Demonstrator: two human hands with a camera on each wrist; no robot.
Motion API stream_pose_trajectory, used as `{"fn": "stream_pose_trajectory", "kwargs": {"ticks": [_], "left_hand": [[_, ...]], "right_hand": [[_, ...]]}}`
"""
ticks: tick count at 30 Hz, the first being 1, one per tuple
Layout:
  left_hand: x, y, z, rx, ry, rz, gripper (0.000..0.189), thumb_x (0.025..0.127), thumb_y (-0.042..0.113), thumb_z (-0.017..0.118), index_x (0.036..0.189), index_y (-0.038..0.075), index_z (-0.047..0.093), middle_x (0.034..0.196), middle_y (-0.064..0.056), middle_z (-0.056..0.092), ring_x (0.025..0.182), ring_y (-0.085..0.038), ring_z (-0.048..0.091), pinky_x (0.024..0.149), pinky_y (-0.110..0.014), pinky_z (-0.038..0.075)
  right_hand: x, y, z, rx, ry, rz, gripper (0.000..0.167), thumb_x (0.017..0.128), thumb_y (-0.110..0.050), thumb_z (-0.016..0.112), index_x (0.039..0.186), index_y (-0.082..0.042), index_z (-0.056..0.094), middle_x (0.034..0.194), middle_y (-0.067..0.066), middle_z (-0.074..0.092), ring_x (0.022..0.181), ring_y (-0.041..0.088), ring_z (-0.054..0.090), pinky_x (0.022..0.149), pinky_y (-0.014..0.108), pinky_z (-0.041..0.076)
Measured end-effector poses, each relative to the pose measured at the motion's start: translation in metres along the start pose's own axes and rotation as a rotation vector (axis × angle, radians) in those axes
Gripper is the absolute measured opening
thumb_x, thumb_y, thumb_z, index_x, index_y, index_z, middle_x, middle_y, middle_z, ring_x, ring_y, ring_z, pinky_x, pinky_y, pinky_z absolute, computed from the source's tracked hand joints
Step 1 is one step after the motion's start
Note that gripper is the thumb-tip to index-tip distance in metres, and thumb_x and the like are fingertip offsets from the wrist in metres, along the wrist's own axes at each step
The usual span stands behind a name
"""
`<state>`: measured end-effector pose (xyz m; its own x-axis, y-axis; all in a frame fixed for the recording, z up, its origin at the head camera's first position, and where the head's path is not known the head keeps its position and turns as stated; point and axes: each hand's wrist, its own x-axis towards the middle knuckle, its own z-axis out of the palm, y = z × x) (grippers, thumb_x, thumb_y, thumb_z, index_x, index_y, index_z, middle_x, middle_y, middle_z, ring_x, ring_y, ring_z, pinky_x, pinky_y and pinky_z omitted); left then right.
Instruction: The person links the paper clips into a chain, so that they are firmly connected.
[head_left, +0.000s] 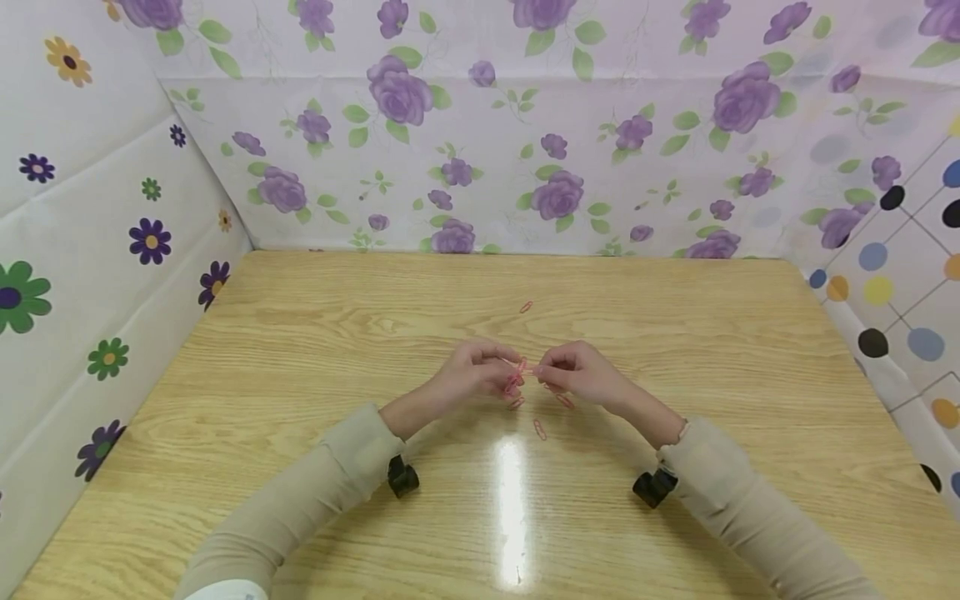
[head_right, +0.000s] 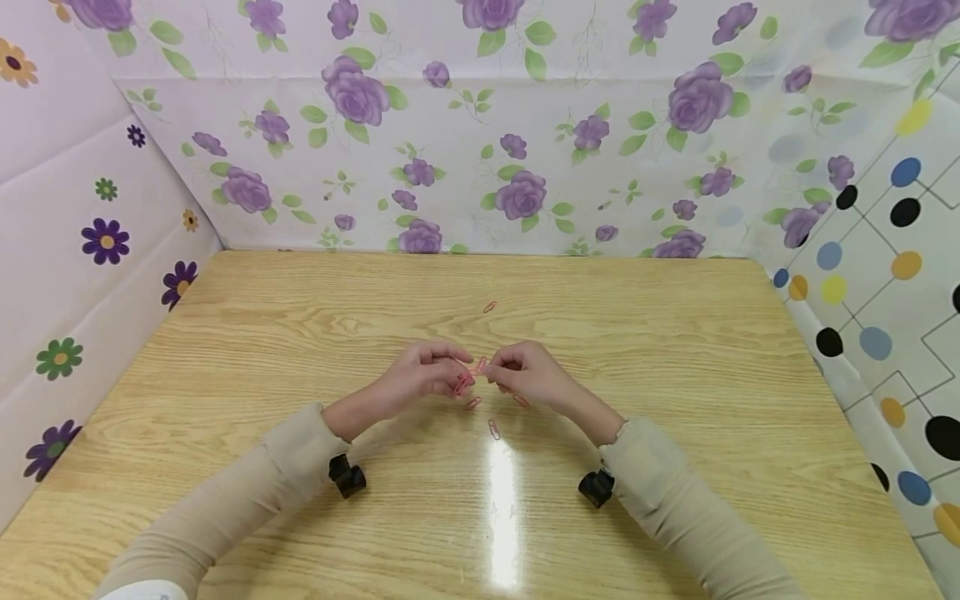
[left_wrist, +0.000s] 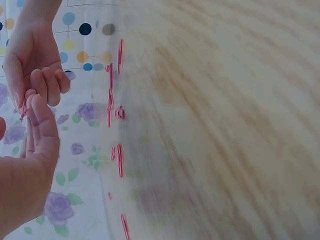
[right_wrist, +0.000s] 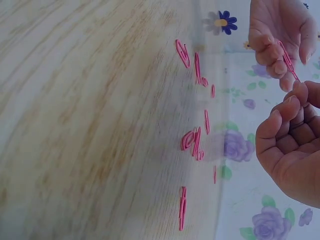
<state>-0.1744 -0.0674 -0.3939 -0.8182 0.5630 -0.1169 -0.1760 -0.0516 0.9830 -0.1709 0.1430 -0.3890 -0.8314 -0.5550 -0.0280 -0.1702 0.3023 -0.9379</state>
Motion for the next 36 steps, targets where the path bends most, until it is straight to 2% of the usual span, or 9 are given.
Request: {"fn": "stream_pose_trajectory", "kwargs": {"ticks": [2, 6, 14, 19, 23, 27, 30, 33, 36], "left_hand": [[0.001, 0.0, 0.0, -0.001, -0.004, -0.051, 0.035, 0.088, 0.0, 0.052, 0.117, -0.018, 0.047, 0.076, -0.008, 0.063, 0.068, -0.017, 0.061, 0.069, -0.036, 0.052], [0.001, -0.001, 0.0, 0.064, -0.007, -0.097, 0.033, 0.091, 0.006, 0.051, 0.115, -0.017, 0.05, 0.071, -0.004, 0.059, 0.064, -0.014, 0.056, 0.064, -0.03, 0.05], [0.004, -0.005, -0.001, 0.148, -0.001, -0.098, 0.028, 0.092, 0.01, 0.053, 0.102, -0.017, 0.054, 0.065, -0.003, 0.051, 0.057, -0.013, 0.046, 0.058, -0.028, 0.045], [0.004, -0.004, 0.0, 0.191, 0.026, -0.095, 0.026, 0.092, 0.006, 0.052, 0.1, -0.019, 0.053, 0.063, -0.003, 0.051, 0.056, -0.012, 0.049, 0.057, -0.026, 0.047], [0.003, -0.002, -0.001, 0.259, 0.041, -0.069, 0.025, 0.092, 0.007, 0.052, 0.097, -0.017, 0.055, 0.063, -0.003, 0.052, 0.059, -0.016, 0.053, 0.06, -0.029, 0.05], [0.001, -0.001, -0.004, 0.293, 0.038, -0.045, 0.024, 0.092, 0.008, 0.053, 0.096, -0.016, 0.057, 0.064, -0.003, 0.052, 0.061, -0.019, 0.053, 0.062, -0.034, 0.051], [0.001, 0.0, -0.006, 0.292, 0.032, -0.036, 0.025, 0.092, 0.009, 0.054, 0.095, -0.015, 0.057, 0.065, -0.004, 0.053, 0.062, -0.021, 0.053, 0.064, -0.037, 0.052], [0.0, 0.0, -0.006, 0.286, 0.034, -0.044, 0.025, 0.092, 0.009, 0.054, 0.095, -0.015, 0.057, 0.065, -0.005, 0.053, 0.062, -0.02, 0.053, 0.064, -0.035, 0.051], [0.0, 0.0, -0.006, 0.275, 0.046, -0.063, 0.026, 0.092, 0.01, 0.054, 0.096, -0.016, 0.057, 0.066, -0.006, 0.054, 0.062, -0.018, 0.053, 0.063, -0.033, 0.051]], "right_hand": [[0.001, 0.001, 0.0, -0.001, -0.001, 0.007, 0.025, 0.093, -0.011, 0.053, 0.075, 0.007, 0.056, 0.058, 0.008, 0.045, 0.05, 0.021, 0.039, 0.052, 0.034, 0.038], [0.001, 0.001, 0.0, 0.004, -0.01, 0.013, 0.026, 0.093, -0.011, 0.052, 0.076, 0.009, 0.055, 0.059, 0.015, 0.046, 0.049, 0.023, 0.039, 0.051, 0.033, 0.038], [-0.001, 0.001, -0.001, 0.017, -0.051, 0.011, 0.028, 0.094, -0.012, 0.049, 0.08, 0.011, 0.055, 0.06, 0.027, 0.043, 0.044, 0.03, 0.038, 0.047, 0.038, 0.035], [-0.003, 0.003, -0.004, -0.011, -0.044, 0.021, 0.027, 0.095, -0.013, 0.048, 0.085, 0.01, 0.058, 0.059, 0.017, 0.046, 0.049, 0.032, 0.043, 0.052, 0.038, 0.04], [-0.006, 0.006, -0.011, -0.029, -0.028, 0.049, 0.026, 0.095, -0.014, 0.048, 0.092, 0.009, 0.06, 0.066, 0.012, 0.052, 0.06, 0.03, 0.049, 0.063, 0.039, 0.047], [-0.01, 0.009, -0.02, -0.065, -0.017, 0.077, 0.025, 0.094, -0.016, 0.05, 0.097, 0.007, 0.061, 0.069, 0.013, 0.054, 0.059, 0.018, 0.049, 0.056, 0.031, 0.046], [-0.013, 0.013, -0.027, -0.104, -0.014, 0.079, 0.023, 0.093, -0.015, 0.053, 0.097, 0.006, 0.062, 0.067, 0.014, 0.054, 0.056, 0.016, 0.046, 0.051, 0.03, 0.044], [-0.016, 0.02, -0.032, -0.116, -0.02, 0.068, 0.019, 0.09, -0.008, 0.055, 0.097, 0.008, 0.061, 0.071, 0.017, 0.056, 0.061, 0.022, 0.054, 0.058, 0.036, 0.049], [-0.019, 0.026, -0.037, -0.144, -0.022, 0.062, 0.015, 0.086, -0.003, 0.058, 0.097, 0.007, 0.061, 0.07, 0.012, 0.057, 0.061, 0.021, 0.053, 0.06, 0.034, 0.049]]}}
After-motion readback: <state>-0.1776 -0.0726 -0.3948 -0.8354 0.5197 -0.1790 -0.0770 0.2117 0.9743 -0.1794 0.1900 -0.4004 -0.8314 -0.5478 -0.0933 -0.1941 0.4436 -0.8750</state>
